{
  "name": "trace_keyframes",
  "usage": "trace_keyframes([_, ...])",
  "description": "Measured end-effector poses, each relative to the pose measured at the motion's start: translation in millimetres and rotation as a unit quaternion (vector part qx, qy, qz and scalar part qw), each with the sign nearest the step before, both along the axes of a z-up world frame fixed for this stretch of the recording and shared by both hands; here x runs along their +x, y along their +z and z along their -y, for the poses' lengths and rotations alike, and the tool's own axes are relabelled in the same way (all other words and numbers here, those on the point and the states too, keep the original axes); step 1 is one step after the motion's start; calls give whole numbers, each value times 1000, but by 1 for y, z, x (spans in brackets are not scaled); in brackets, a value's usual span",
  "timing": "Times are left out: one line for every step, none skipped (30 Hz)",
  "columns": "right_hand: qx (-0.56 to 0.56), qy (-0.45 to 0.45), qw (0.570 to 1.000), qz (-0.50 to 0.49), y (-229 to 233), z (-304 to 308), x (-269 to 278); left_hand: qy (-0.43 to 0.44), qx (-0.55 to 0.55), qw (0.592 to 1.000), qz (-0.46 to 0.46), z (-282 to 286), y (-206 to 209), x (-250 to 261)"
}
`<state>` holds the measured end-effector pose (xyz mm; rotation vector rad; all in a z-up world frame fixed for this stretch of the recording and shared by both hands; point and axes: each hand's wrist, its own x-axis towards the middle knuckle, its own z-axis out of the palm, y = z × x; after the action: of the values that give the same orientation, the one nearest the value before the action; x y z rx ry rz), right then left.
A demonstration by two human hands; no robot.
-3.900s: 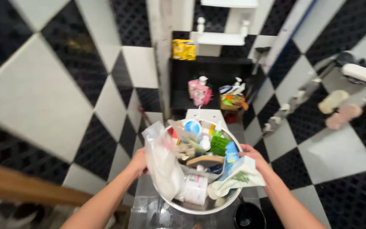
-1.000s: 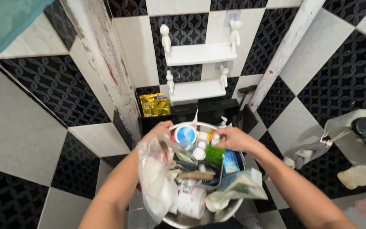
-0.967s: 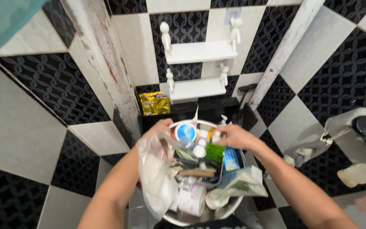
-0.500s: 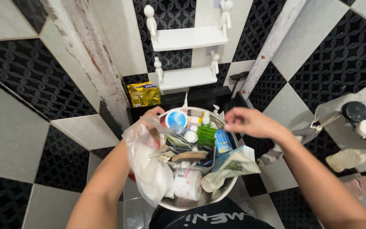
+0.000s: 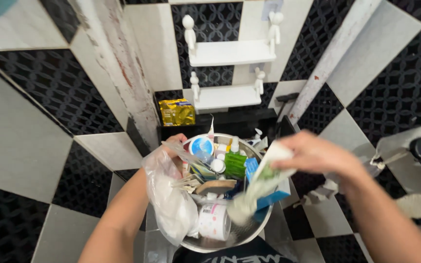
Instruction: Organize various toiletry items and cleaning supplies into containers and onto shelves in a bathroom.
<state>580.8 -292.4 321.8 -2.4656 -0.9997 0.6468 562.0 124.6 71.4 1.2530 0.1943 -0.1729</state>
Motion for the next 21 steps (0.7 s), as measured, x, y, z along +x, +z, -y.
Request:
trace_keyframes([72, 6, 997, 22, 2, 6, 15, 5, 0, 1000, 3, -2, 3, -3])
trace_keyframes([72, 9, 997, 25, 20, 4, 22, 9, 0, 1000, 6, -5, 5, -4])
trace_keyframes([72, -39, 995, 64, 38, 2, 29, 14, 0, 1000, 9, -7, 8, -6])
trace_keyframes([72, -88, 988, 102, 56, -1, 35, 17, 0, 1000, 12, -11, 11, -7])
trace_keyframes([74, -85, 988, 105, 68, -7, 38, 21, 1, 1000, 15, -15, 11, -8])
trace_keyframes([94, -134, 978, 130, 81, -12, 41, 24, 2, 1000, 19, -20, 12, -7])
trace_keyframes([114, -182, 964, 154, 94, -18, 44, 27, 3, 999, 22, -25, 12, -6])
trace_keyframes([115, -181, 964, 156, 101, -22, 50, 29, 3, 999, 24, -29, 10, -6])
trace_keyframes([152, -206, 949, 185, 108, -27, 57, 31, 2, 999, 26, -33, 9, -5])
trace_keyframes([186, -231, 931, 212, 114, -31, 62, 33, 0, 999, 25, -34, 4, -6])
trace_keyframes([185, -231, 931, 212, 114, -34, 69, 34, -2, 999, 24, -37, -3, -5])
trace_keyframes([203, -245, 921, 226, 114, -37, 76, 35, -3, 999, 23, -42, -9, -4])
trace_keyframes([221, -259, 909, 240, 114, -39, 84, 37, -4, 999, 22, -46, -15, -3])
trace_keyframes([220, -260, 910, 237, 100, -37, 103, 36, -5, 999, 18, -47, -18, -7])
trace_keyframes([207, -261, 907, 258, 87, -34, 123, 36, -7, 999, 15, -47, -21, -11])
trace_keyframes([192, -262, 904, 277, 72, -31, 142, 36, -9, 999, 10, -47, -25, -16])
trace_keyframes([190, -264, 905, 274, 50, -27, 157, 35, -11, 999, 6, -54, -41, -16])
trace_keyframes([143, -261, 904, 307, 28, -23, 173, 34, -13, 999, 1, -59, -58, -14])
trace_keyframes([95, -256, 900, 339, 6, -19, 189, 33, -16, 999, -4, -62, -73, -8])
trace_keyframes([91, -258, 902, 335, -1, -23, 182, 32, -18, 999, -9, -68, -85, -9])
trace_keyframes([50, -292, 915, 275, -8, -26, 175, 28, 55, 998, 24, -74, -97, -10])
